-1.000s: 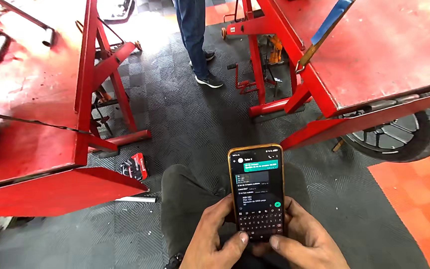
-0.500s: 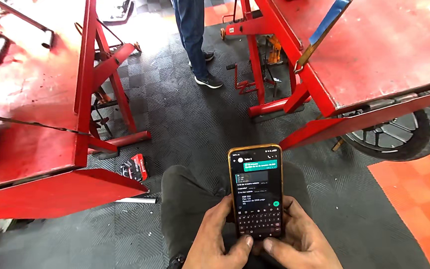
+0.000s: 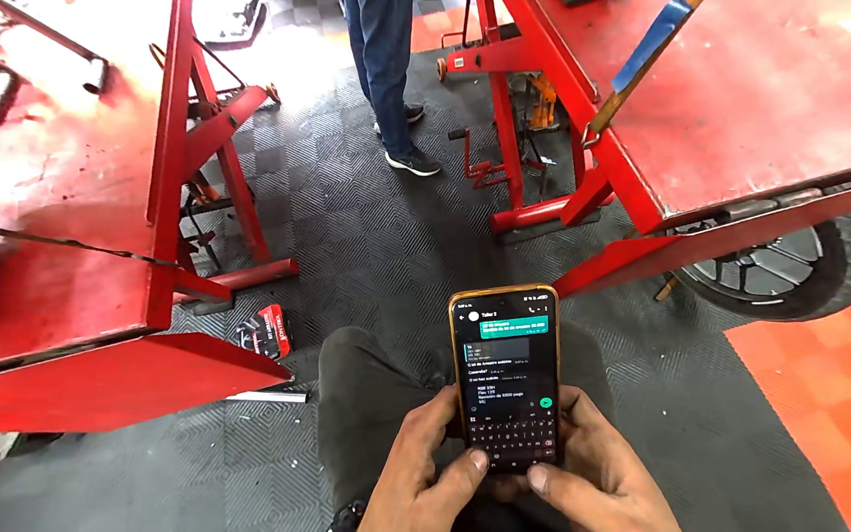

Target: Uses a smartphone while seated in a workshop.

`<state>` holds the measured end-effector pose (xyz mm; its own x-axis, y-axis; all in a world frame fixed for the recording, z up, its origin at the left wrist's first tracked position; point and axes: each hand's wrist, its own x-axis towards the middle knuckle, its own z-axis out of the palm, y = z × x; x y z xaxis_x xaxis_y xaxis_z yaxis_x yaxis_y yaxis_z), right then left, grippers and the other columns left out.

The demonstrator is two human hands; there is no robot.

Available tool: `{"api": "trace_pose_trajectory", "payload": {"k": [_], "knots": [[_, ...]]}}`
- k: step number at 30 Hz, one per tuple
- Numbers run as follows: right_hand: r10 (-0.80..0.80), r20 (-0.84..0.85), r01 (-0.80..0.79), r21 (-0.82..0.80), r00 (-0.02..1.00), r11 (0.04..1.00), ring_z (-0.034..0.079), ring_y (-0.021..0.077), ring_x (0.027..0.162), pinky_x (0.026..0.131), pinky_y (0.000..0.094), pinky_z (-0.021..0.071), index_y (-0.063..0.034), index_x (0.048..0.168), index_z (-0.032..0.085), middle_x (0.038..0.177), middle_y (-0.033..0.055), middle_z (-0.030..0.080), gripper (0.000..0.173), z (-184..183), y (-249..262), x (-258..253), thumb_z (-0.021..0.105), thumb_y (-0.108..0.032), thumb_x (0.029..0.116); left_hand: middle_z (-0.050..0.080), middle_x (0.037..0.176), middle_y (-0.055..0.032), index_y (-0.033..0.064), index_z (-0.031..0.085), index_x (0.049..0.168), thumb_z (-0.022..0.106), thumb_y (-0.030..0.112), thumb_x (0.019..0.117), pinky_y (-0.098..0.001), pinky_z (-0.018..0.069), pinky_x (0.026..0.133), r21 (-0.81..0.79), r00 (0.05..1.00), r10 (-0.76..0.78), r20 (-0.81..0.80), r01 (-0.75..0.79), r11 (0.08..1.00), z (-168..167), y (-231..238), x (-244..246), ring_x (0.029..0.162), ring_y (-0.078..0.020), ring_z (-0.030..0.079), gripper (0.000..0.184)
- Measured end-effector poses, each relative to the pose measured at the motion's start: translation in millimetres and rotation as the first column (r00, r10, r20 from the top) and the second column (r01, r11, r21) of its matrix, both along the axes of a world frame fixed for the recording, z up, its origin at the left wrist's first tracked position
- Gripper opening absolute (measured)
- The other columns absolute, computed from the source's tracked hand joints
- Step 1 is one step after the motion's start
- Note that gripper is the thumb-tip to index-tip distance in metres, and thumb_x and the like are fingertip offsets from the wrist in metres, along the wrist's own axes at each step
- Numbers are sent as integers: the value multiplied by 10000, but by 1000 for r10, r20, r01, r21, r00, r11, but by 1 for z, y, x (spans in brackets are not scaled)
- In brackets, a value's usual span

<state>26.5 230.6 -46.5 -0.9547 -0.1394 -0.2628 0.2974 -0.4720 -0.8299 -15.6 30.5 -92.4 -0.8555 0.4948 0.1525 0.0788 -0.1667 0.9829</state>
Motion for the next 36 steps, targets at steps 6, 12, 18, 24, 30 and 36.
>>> {"api": "trace_pose_trajectory", "payload": {"k": [6,12,18,24,30,36], "knots": [[-10,11,10,-11,1000,1000,706,378,1047,794,543,640,20,1304,360,1259,236,627,462,0,0,-2,544,106,889,657,1273,-142,-78,458,1423,559,277,1025,-396,589,981,15,1000,-9,4,8,1000,-1,0,0,1140,-184,671,543],[-61,66,62,-11,996,998,727,340,989,725,514,651,11,1273,395,1204,211,650,307,0,-1,-4,411,56,969,635,1321,-143,-78,425,1456,606,299,994,-389,578,1004,7,999,-31,-26,31,999,-1,0,-1,1180,-175,653,624],[-75,64,77,-28,995,997,729,331,979,718,503,651,15,1265,405,1200,213,650,278,-1,-1,-4,380,47,989,631,1324,-139,-69,426,1457,604,298,995,-391,577,1006,5,999,-34,-34,34,999,-2,0,-2,1182,-175,652,617],[-49,66,51,-27,997,998,726,339,995,731,510,648,9,1278,394,1209,211,655,358,-2,0,-3,403,87,929,650,1289,-138,-94,432,1433,644,189,937,-377,596,975,-32,999,-24,-23,24,999,-2,0,-1,1151,-169,670,609],[-43,55,45,-43,998,998,723,349,1003,729,520,646,12,1283,392,1219,216,650,367,-4,2,-1,419,81,924,641,1305,-142,-100,415,1442,642,171,933,-381,594,982,-31,999,-32,-14,32,999,-2,0,0,1159,-173,667,620],[-64,78,67,-47,995,997,730,343,986,717,516,649,9,1267,400,1198,212,658,324,-3,1,-1,389,71,949,632,1324,-145,-92,415,1453,634,216,955,-390,583,1002,-18,999,-44,-21,43,999,-1,1,0,1182,-177,655,625]]}}
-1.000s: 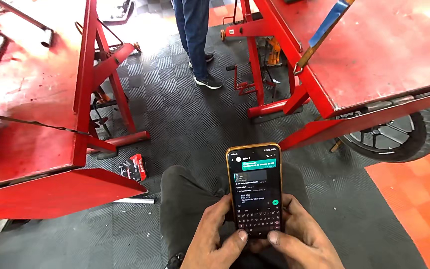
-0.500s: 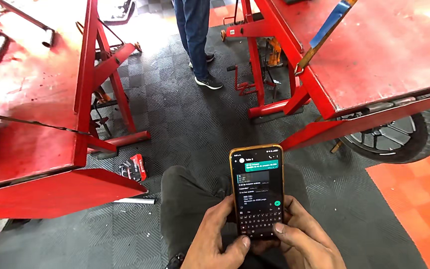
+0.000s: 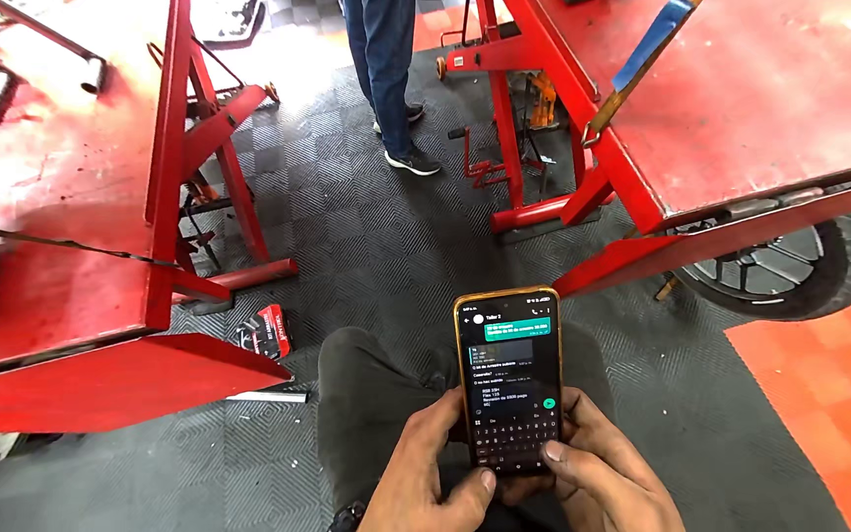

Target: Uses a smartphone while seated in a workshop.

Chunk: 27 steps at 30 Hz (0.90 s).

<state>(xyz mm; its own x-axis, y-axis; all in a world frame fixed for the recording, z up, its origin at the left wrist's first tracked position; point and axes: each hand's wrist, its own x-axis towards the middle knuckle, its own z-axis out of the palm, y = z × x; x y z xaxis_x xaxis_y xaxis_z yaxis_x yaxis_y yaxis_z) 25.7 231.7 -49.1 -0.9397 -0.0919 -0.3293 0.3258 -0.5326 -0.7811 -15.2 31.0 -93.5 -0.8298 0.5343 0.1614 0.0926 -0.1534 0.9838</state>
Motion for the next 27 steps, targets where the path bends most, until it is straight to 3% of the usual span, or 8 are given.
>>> {"api": "trace_pose_trajectory", "payload": {"k": [6,27], "knots": [[-19,7,19,10,1000,1000,730,344,967,706,524,654,14,1260,429,1187,218,644,228,0,-1,1,344,-33,1054,632,1324,-143,-83,417,1453,640,231,961,-387,584,1000,-9,1000,2,-16,-2,1000,0,0,1,1181,-176,656,625],[-24,4,24,0,1000,1000,731,327,969,701,507,654,4,1253,427,1176,198,654,224,-1,-1,1,355,-20,1042,633,1321,-138,-72,425,1454,639,258,969,-384,587,987,-2,1000,12,-13,-12,1000,-2,0,2,1174,-171,657,625]]}}
